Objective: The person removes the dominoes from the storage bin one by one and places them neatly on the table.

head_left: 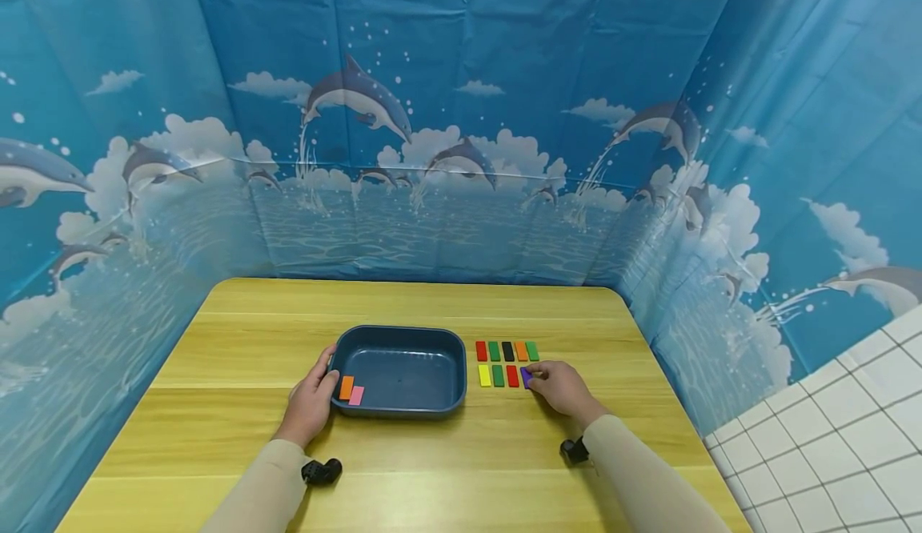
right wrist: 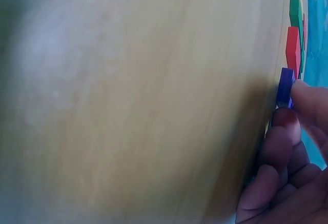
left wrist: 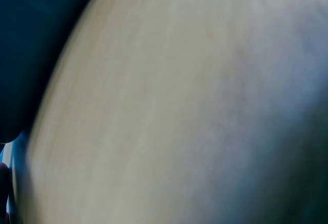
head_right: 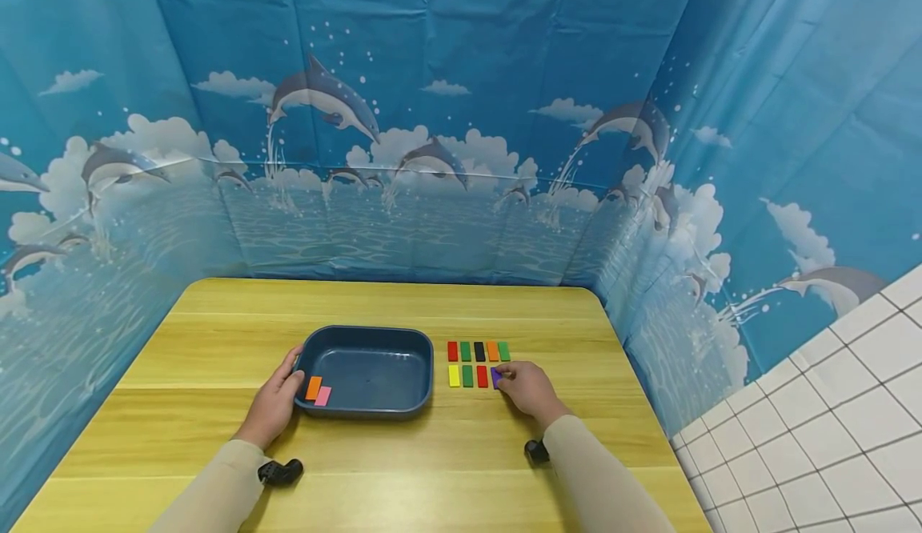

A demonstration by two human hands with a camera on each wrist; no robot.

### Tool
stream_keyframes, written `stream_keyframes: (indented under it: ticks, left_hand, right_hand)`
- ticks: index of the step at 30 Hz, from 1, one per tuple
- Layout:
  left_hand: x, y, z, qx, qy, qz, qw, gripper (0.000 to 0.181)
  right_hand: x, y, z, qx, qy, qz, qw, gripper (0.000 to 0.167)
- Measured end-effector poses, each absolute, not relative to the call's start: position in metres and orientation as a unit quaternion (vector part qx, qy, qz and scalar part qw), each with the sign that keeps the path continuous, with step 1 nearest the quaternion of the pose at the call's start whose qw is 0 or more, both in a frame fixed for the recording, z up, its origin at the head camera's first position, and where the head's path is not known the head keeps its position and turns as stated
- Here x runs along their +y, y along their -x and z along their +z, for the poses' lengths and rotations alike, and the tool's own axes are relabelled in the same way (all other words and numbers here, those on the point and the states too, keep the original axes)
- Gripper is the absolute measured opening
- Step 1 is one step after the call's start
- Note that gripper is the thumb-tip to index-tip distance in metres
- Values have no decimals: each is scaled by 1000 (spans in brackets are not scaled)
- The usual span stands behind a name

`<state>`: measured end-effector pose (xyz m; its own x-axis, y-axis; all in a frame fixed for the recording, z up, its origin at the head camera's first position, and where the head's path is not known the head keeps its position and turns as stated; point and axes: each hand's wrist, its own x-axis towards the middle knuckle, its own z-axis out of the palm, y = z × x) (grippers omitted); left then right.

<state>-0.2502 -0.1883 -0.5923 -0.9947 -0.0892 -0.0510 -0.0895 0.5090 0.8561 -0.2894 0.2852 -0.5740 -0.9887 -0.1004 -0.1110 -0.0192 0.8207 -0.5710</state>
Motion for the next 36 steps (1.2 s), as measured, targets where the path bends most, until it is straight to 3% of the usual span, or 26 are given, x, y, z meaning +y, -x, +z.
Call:
stream_keyframes:
  ticks: [36]
  left_hand:
    - [-188, 250, -594, 870, 50, 491, -5, 52]
  right_hand:
    - [287, 290, -576, 952, 21, -297, 68, 31]
